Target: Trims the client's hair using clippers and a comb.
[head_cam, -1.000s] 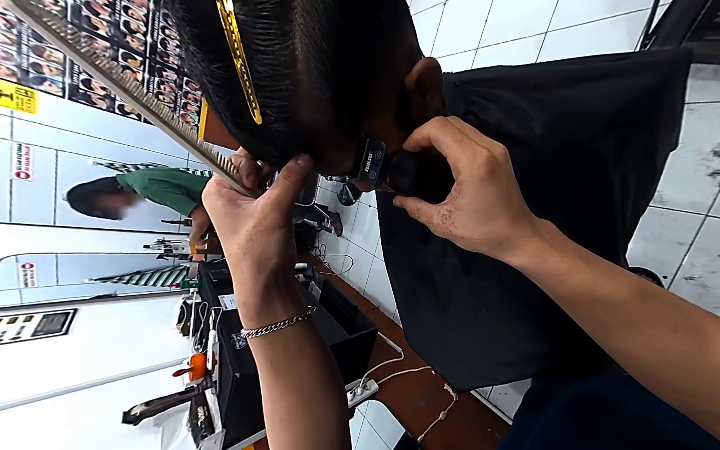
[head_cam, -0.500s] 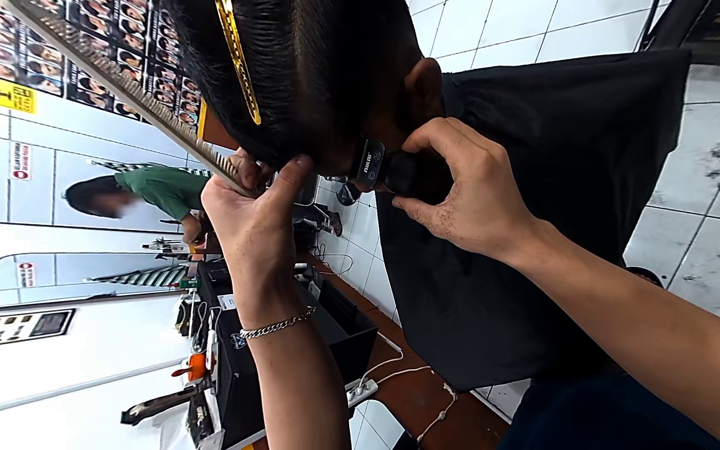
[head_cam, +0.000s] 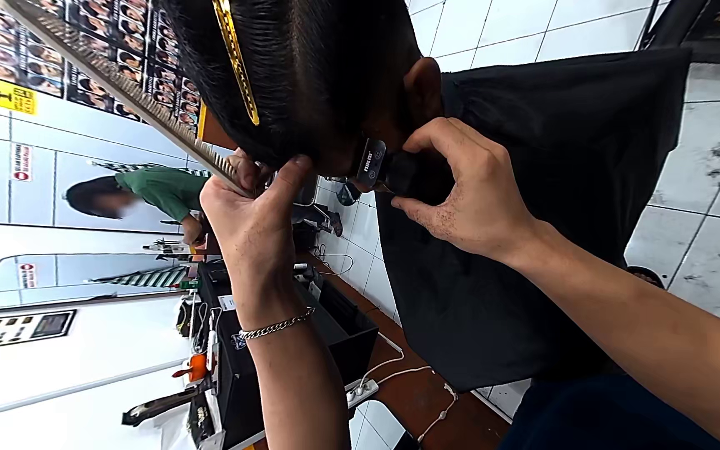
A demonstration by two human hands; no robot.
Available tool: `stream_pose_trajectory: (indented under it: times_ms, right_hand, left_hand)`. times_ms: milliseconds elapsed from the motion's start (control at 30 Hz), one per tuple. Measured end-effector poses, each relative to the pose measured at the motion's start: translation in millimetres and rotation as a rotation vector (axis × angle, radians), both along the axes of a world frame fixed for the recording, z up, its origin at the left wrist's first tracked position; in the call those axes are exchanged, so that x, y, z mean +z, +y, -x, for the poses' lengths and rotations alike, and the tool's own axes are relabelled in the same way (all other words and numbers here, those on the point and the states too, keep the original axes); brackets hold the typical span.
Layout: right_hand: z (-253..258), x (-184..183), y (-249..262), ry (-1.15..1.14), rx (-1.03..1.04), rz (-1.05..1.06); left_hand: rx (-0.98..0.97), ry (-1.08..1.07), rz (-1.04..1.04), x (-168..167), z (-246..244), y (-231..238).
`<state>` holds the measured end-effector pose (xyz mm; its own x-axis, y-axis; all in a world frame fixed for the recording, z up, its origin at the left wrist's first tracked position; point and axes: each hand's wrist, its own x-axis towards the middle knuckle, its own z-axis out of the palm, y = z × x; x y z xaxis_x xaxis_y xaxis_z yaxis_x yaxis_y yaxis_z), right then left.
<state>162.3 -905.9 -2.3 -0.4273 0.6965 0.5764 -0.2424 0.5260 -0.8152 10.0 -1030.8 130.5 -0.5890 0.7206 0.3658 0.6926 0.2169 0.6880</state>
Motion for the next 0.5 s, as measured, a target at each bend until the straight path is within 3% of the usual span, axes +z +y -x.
stream_pose_trajectory:
  times_ms: [500]
  right_hand:
    - [0.5,0.4,-0.4,-0.004,0.007,-0.018]
  left_hand:
    - [-0.001,-0.017,-0.020,-0.6,-1.1,-0.9]
